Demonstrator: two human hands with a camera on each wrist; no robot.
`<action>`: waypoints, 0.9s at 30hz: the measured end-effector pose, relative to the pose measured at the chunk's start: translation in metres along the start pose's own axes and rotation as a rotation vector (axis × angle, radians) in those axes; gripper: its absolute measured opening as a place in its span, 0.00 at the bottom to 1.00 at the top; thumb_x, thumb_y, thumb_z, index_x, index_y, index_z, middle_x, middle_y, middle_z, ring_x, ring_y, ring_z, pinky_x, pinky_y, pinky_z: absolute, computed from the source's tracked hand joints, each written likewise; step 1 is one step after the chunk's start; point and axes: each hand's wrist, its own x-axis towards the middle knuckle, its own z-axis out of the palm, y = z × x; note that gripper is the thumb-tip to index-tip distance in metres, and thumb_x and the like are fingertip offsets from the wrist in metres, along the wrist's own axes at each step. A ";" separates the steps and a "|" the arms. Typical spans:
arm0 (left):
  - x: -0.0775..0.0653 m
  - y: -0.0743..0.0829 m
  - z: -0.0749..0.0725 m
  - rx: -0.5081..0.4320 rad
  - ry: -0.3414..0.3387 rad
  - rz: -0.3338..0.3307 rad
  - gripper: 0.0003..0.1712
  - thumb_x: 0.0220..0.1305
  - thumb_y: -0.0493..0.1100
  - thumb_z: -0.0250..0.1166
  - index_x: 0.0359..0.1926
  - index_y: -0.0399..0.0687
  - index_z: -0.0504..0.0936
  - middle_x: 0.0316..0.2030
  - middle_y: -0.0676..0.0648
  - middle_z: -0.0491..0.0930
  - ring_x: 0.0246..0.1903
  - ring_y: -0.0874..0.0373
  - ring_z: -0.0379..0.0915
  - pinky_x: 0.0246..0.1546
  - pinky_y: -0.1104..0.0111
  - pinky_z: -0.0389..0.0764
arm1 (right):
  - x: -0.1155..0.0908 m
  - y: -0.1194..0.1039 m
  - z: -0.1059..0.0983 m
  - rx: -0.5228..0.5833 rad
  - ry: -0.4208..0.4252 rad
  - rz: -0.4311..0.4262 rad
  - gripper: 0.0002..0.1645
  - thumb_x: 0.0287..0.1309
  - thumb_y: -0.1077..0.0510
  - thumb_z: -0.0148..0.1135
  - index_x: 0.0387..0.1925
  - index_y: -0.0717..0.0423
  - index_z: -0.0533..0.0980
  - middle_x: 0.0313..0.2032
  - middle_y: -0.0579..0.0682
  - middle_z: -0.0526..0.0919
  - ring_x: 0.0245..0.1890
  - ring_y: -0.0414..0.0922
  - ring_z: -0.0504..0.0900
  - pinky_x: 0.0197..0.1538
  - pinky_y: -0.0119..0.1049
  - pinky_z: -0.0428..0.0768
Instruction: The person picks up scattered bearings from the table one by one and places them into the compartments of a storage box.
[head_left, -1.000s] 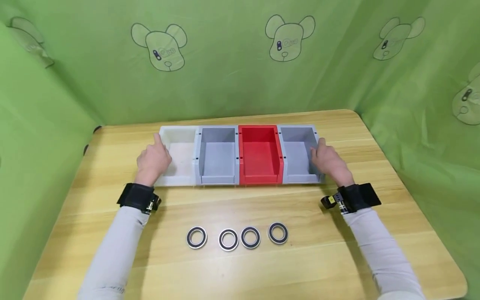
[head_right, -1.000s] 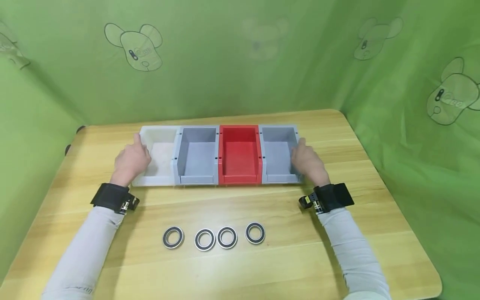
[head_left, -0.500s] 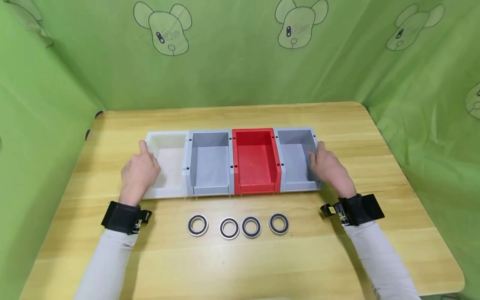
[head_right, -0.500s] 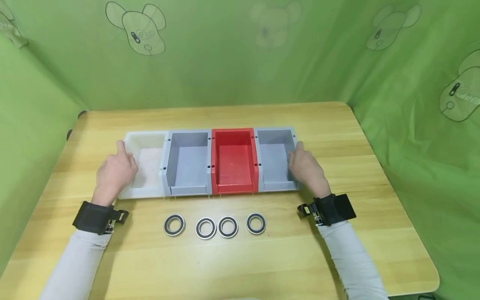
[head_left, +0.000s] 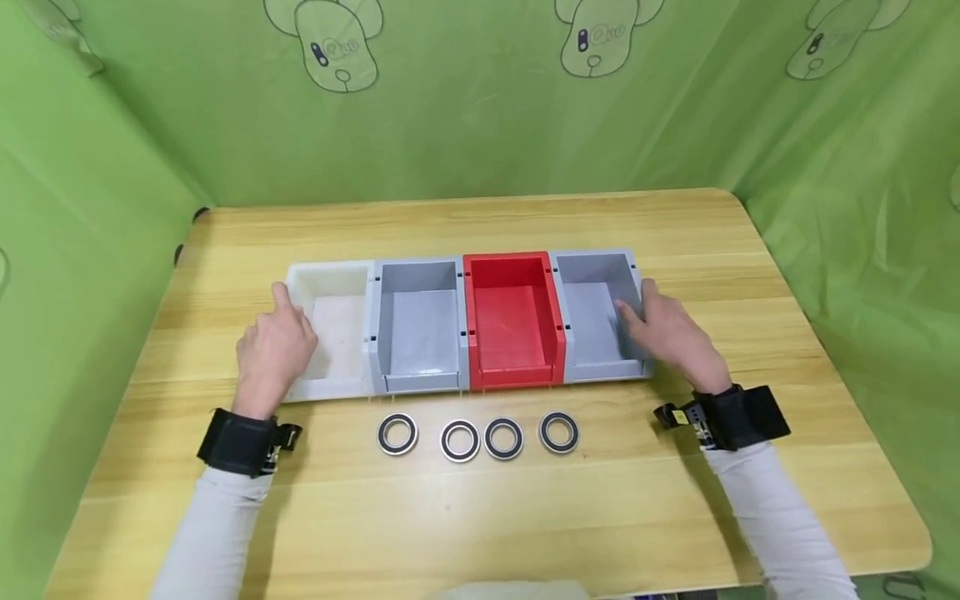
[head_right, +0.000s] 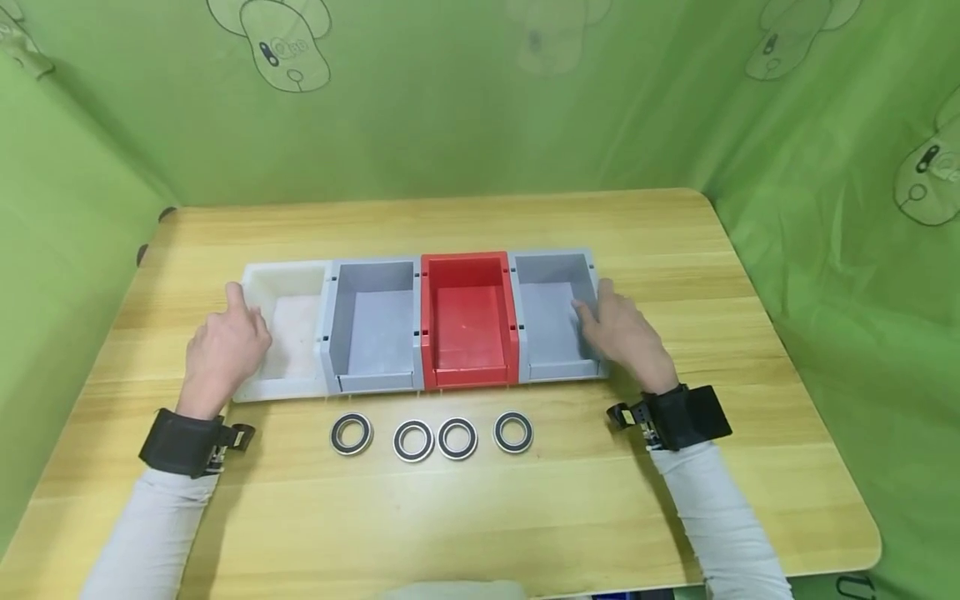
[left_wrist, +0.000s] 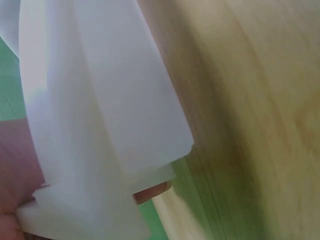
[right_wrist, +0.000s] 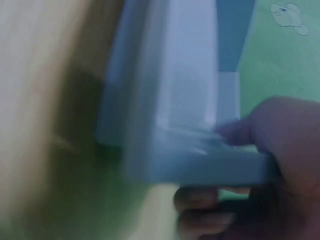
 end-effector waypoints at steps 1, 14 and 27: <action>0.000 0.000 0.000 0.001 -0.004 -0.001 0.18 0.78 0.44 0.36 0.56 0.32 0.57 0.14 0.45 0.63 0.11 0.50 0.63 0.09 0.65 0.61 | -0.004 -0.001 -0.002 -0.001 0.034 -0.003 0.43 0.77 0.36 0.40 0.71 0.70 0.54 0.51 0.75 0.71 0.44 0.66 0.78 0.40 0.57 0.78; 0.003 -0.002 -0.001 0.001 -0.020 0.001 0.19 0.78 0.45 0.37 0.57 0.32 0.56 0.14 0.42 0.65 0.11 0.47 0.65 0.09 0.63 0.63 | -0.081 -0.063 0.016 -0.132 0.131 -0.495 0.24 0.61 0.47 0.71 0.55 0.53 0.79 0.43 0.53 0.82 0.28 0.40 0.79 0.27 0.29 0.76; 0.003 -0.002 0.000 -0.010 -0.029 -0.003 0.20 0.78 0.45 0.37 0.57 0.31 0.57 0.15 0.41 0.66 0.12 0.47 0.65 0.09 0.63 0.63 | -0.095 -0.067 0.067 -0.241 -0.158 -0.547 0.31 0.53 0.39 0.76 0.55 0.45 0.79 0.45 0.47 0.78 0.27 0.35 0.73 0.32 0.31 0.75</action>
